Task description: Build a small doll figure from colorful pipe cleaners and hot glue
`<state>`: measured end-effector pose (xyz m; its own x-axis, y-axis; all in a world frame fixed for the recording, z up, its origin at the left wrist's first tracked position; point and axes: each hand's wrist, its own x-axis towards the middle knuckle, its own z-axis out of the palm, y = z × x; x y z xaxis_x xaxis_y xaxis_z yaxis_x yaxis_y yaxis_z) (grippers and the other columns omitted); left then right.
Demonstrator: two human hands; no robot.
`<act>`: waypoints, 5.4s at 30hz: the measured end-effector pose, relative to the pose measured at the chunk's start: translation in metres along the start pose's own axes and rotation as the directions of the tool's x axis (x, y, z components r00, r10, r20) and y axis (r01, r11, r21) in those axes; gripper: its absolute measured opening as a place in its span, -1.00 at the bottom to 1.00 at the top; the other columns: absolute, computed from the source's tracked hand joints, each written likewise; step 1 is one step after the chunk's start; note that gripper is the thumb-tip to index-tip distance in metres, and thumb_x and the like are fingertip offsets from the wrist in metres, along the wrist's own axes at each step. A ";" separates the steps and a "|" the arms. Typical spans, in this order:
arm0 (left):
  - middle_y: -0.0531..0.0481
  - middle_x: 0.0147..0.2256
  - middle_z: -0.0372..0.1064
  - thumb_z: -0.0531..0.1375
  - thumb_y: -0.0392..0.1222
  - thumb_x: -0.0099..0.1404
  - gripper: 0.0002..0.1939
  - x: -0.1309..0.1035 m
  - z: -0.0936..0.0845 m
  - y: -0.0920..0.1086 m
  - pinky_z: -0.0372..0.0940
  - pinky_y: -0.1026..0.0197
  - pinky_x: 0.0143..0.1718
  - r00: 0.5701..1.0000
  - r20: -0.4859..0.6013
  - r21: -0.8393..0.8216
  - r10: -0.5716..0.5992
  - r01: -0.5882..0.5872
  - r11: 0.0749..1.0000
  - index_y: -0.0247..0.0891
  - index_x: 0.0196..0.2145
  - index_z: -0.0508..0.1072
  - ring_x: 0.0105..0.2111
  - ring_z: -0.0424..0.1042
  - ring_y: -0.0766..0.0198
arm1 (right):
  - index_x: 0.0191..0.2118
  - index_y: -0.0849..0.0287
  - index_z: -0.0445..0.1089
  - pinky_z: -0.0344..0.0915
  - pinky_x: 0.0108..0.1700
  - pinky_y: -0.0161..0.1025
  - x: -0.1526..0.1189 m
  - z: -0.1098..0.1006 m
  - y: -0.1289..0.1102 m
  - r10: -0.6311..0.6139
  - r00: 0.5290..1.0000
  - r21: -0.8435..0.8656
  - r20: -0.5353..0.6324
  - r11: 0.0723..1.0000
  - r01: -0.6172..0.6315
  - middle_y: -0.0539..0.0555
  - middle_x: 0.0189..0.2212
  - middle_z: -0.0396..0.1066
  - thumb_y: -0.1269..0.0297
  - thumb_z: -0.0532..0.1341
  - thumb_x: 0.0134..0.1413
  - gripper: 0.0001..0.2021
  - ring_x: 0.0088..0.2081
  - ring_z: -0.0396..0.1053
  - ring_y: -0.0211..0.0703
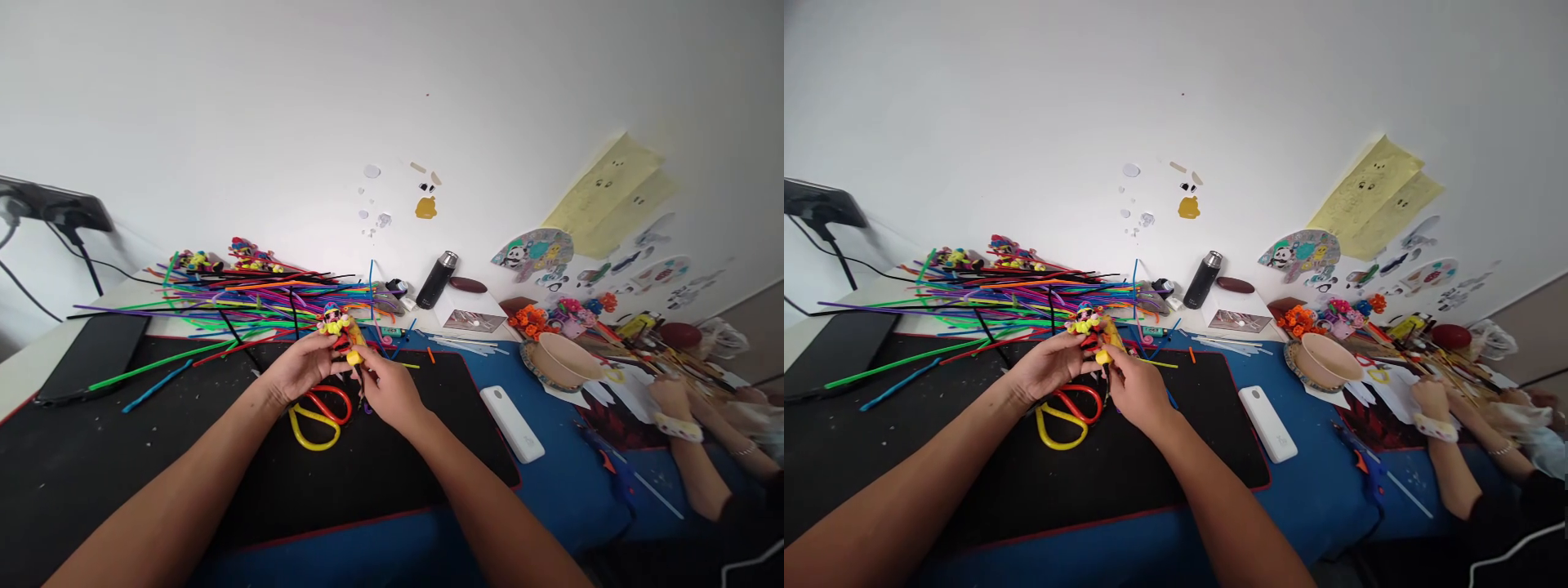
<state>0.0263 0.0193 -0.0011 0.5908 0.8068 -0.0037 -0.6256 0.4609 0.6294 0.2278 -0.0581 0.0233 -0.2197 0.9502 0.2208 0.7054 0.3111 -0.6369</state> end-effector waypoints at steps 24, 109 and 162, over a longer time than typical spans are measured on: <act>-0.18 -0.11 0.60 0.44 -0.27 0.24 -0.66 0.000 0.008 0.001 0.57 -0.06 0.02 0.991 -0.049 0.061 0.124 -0.121 0.991 -0.31 -0.02 0.60 -0.16 0.60 0.07 | 0.06 0.17 0.53 0.20 -0.64 -0.41 0.016 0.045 -0.005 0.431 0.902 0.961 -0.008 0.253 -0.112 -0.03 -0.49 0.54 0.01 0.48 0.08 -0.51 -0.64 0.44 -0.26; -0.04 -0.30 0.61 0.67 0.03 -0.13 -0.49 0.005 0.005 0.019 0.38 0.15 -0.27 0.743 -0.321 0.576 0.587 -0.339 0.744 -0.22 -0.32 0.59 -0.29 0.52 0.16 | -0.08 0.20 0.53 0.12 -0.54 -0.29 0.008 0.008 -0.007 0.227 0.973 0.852 0.031 0.503 -0.144 -0.08 -0.59 0.36 -0.15 0.38 0.24 -0.54 -0.60 0.21 -0.28; -0.04 -0.27 0.65 0.64 -0.08 -0.06 -0.55 0.002 0.011 0.018 0.49 0.04 -0.09 0.742 -0.258 0.637 0.619 -0.352 0.686 -0.16 -0.23 0.63 -0.23 0.61 0.07 | -0.44 0.01 0.23 0.24 -0.48 -0.20 0.003 0.004 -0.006 0.208 0.964 0.476 -0.168 0.873 -0.105 -0.02 -0.63 0.35 -0.15 0.24 0.40 -0.55 -0.58 0.35 -0.13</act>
<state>0.0222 0.0254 0.0191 -0.0808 0.9791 0.1867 -0.3128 -0.2027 0.9279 0.2208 -0.0565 0.0249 0.0479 0.9777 0.2044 0.3182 0.1790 -0.9310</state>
